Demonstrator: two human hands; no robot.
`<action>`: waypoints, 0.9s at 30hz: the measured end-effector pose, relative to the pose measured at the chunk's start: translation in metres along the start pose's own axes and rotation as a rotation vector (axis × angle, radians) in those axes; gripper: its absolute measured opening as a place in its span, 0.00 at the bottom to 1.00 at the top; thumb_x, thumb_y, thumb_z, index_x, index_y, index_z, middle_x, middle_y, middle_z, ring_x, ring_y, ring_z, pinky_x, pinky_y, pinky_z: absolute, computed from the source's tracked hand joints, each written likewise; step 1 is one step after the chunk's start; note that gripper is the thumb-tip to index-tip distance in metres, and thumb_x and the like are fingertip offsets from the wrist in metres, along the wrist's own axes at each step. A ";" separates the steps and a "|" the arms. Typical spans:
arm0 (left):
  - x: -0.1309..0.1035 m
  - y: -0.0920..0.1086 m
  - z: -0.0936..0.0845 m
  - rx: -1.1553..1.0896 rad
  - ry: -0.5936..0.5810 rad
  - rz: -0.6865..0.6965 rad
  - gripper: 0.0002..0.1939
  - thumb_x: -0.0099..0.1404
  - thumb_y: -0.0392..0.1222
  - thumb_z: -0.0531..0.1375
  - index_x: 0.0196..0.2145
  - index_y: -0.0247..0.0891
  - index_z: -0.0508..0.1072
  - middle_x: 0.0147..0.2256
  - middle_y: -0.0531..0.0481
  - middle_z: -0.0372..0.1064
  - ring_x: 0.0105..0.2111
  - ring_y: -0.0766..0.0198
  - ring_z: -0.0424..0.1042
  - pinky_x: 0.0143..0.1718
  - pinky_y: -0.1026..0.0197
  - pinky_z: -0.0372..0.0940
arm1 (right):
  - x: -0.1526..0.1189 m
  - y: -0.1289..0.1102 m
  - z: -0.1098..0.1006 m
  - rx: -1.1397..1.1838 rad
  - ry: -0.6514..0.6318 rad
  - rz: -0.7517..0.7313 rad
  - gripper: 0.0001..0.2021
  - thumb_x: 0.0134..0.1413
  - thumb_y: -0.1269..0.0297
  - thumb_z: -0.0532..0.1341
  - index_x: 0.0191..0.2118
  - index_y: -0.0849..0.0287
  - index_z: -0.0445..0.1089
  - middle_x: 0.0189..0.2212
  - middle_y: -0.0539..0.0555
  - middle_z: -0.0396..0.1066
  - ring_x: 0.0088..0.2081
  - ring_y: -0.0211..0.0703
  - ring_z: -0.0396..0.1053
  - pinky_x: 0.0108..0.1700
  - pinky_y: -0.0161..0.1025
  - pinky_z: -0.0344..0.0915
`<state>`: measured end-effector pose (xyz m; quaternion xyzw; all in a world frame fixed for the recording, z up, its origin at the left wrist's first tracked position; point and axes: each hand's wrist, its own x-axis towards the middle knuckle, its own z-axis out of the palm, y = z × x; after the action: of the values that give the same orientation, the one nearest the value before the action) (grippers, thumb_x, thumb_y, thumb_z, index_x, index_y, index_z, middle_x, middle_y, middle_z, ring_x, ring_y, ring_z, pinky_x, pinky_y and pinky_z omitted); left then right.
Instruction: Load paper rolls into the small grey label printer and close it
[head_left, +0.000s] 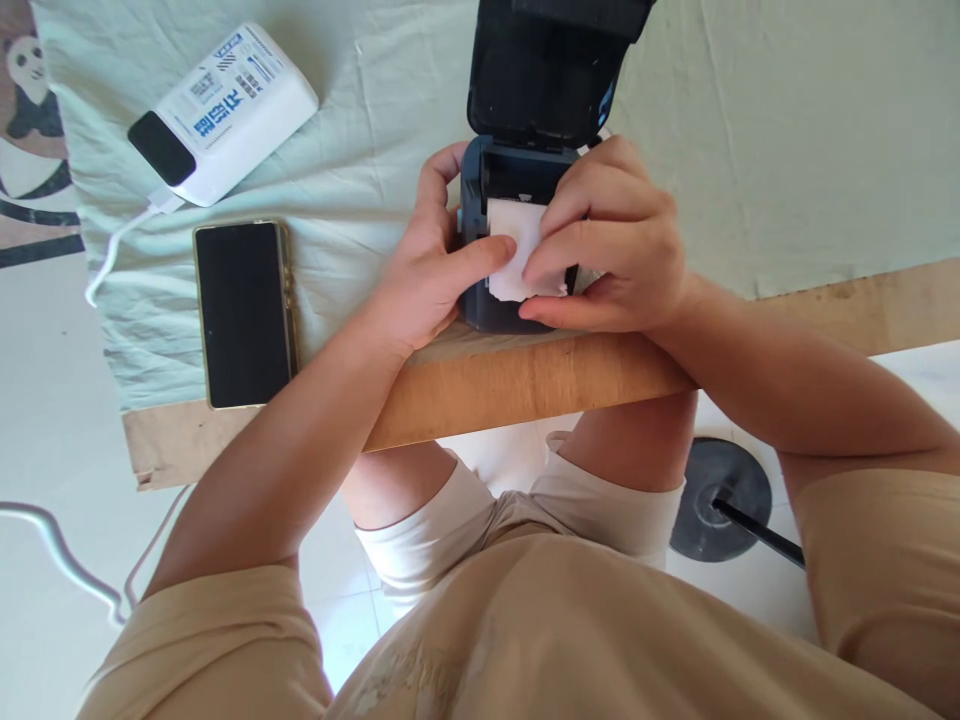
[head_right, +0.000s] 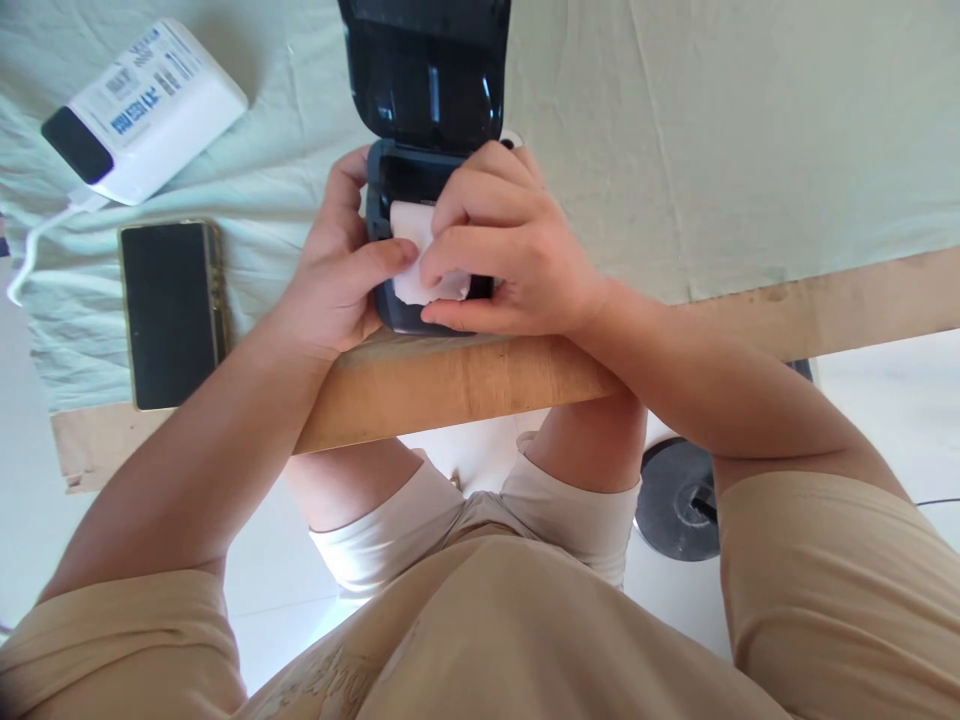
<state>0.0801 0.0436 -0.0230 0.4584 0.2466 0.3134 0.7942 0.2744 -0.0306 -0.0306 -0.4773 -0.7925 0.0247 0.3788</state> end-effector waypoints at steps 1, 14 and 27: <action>0.001 0.000 0.000 -0.004 0.000 0.002 0.26 0.58 0.37 0.73 0.50 0.52 0.70 0.36 0.58 0.78 0.34 0.61 0.74 0.34 0.59 0.69 | 0.001 0.001 0.000 0.005 0.051 -0.016 0.29 0.64 0.26 0.56 0.34 0.46 0.75 0.34 0.53 0.72 0.44 0.51 0.75 0.55 0.62 0.76; -0.002 -0.005 -0.009 0.052 -0.082 0.031 0.37 0.58 0.36 0.74 0.61 0.54 0.66 0.46 0.56 0.78 0.47 0.58 0.79 0.47 0.58 0.72 | 0.005 0.007 -0.010 0.027 0.496 0.249 0.24 0.74 0.34 0.54 0.55 0.48 0.65 0.52 0.54 0.68 0.54 0.47 0.73 0.30 0.38 0.63; -0.005 -0.004 0.001 -0.066 -0.033 0.023 0.31 0.59 0.39 0.75 0.57 0.54 0.71 0.49 0.53 0.79 0.53 0.49 0.79 0.49 0.55 0.72 | 0.001 0.026 -0.002 0.092 0.278 -0.100 0.19 0.67 0.38 0.61 0.43 0.49 0.73 0.47 0.53 0.68 0.34 0.37 0.61 0.26 0.36 0.62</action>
<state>0.0782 0.0377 -0.0254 0.4397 0.2180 0.3229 0.8092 0.2947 -0.0169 -0.0389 -0.4180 -0.7534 -0.0242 0.5071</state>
